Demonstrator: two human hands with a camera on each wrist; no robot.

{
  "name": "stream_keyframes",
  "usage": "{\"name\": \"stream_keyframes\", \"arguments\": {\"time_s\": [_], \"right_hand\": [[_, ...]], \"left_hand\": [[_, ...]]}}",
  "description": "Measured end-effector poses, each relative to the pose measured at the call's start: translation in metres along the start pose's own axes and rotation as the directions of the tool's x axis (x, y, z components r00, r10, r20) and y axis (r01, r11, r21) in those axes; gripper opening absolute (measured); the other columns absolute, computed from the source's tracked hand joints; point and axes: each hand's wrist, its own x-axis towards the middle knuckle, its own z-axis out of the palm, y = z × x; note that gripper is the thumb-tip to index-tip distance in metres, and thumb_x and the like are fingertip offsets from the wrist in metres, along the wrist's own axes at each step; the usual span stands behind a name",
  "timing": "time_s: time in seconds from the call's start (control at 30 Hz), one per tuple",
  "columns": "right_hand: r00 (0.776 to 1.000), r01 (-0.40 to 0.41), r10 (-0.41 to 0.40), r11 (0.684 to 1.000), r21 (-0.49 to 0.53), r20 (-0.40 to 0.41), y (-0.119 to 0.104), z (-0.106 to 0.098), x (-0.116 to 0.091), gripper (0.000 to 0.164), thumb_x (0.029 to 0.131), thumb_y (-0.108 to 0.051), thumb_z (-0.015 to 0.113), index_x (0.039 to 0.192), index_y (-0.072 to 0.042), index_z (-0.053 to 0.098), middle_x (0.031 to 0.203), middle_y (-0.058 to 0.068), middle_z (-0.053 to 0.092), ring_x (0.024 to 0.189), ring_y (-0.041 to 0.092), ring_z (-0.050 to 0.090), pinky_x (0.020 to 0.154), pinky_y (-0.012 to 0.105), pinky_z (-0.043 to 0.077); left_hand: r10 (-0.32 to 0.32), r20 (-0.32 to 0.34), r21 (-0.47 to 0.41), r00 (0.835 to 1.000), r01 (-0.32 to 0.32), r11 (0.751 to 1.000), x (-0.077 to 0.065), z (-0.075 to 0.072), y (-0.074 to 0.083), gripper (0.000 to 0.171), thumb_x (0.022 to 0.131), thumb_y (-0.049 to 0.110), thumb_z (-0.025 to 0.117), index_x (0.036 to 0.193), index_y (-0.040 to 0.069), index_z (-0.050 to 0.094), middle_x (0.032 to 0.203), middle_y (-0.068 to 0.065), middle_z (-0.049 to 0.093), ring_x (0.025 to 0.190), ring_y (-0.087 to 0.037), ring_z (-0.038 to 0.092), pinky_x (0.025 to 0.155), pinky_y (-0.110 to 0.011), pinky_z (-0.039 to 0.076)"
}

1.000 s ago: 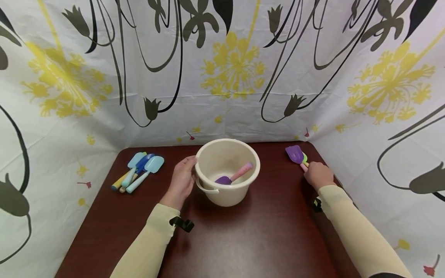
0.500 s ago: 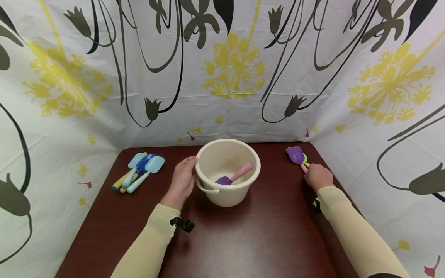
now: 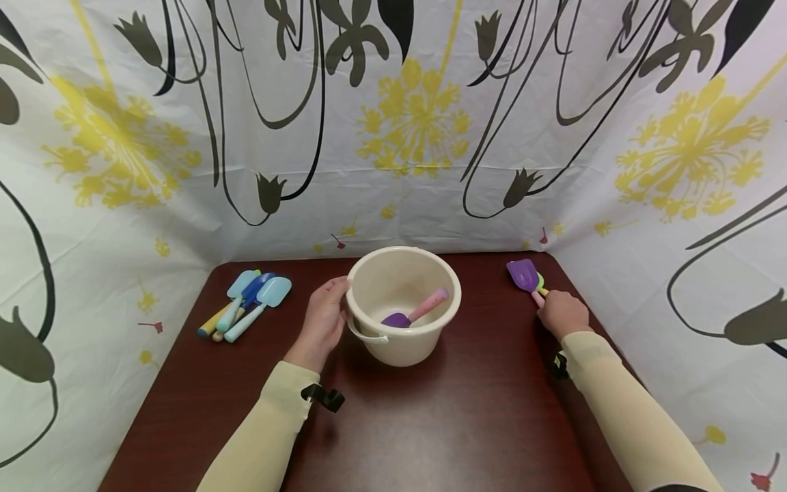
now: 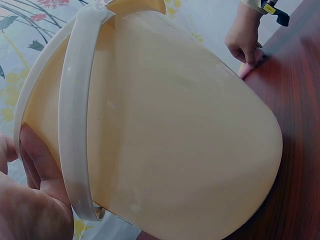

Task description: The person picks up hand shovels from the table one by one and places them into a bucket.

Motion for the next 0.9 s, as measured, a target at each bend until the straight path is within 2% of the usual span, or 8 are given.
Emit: {"name": "stream_keyframes", "arguments": {"time_s": [0.3, 0.57, 0.9], "right_hand": [[1.000, 0.010, -0.010, 1.000, 0.006, -0.020, 0.0044, 0.0033, 0.0033, 0.035, 0.098, -0.022, 0.077, 0.083, 0.006, 0.062, 0.079, 0.029, 0.067, 0.068, 0.048, 0.067, 0.056, 0.060, 0.056], [1.000, -0.010, 0.010, 0.999, 0.030, -0.002, 0.0042, 0.0046, 0.0060, 0.034, 0.098, -0.024, 0.074, 0.084, 0.005, 0.064, 0.079, 0.026, 0.067, 0.066, 0.043, 0.066, 0.055, 0.057, 0.054], [0.999, -0.004, 0.007, 0.999, 0.055, -0.052, 0.0028, 0.0035, 0.0026, 0.033, 0.096, -0.025, 0.073, 0.081, 0.002, 0.061, 0.076, 0.024, 0.065, 0.063, 0.042, 0.064, 0.054, 0.058, 0.053]], "left_hand": [[0.001, 0.001, 0.004, 1.000, -0.001, 1.000, -0.0007, 0.0003, -0.0001, 0.033, 0.111, 0.016, 0.064, 0.136, -0.006, 0.065, 0.135, -0.016, 0.064, 0.123, -0.031, 0.058, 0.105, -0.041, 0.053], [0.000, -0.006, 0.005, 1.000, 0.000, 1.000, -0.0011, 0.0004, 0.0001, 0.031, 0.110, 0.017, 0.065, 0.134, -0.004, 0.067, 0.132, -0.014, 0.065, 0.120, -0.029, 0.060, 0.100, -0.038, 0.055], [0.006, -0.003, -0.001, 1.000, -0.006, 1.000, 0.0004, -0.0003, -0.0009, 0.028, 0.109, 0.017, 0.066, 0.130, -0.002, 0.069, 0.128, -0.012, 0.067, 0.117, -0.028, 0.061, 0.097, -0.036, 0.055]]}}
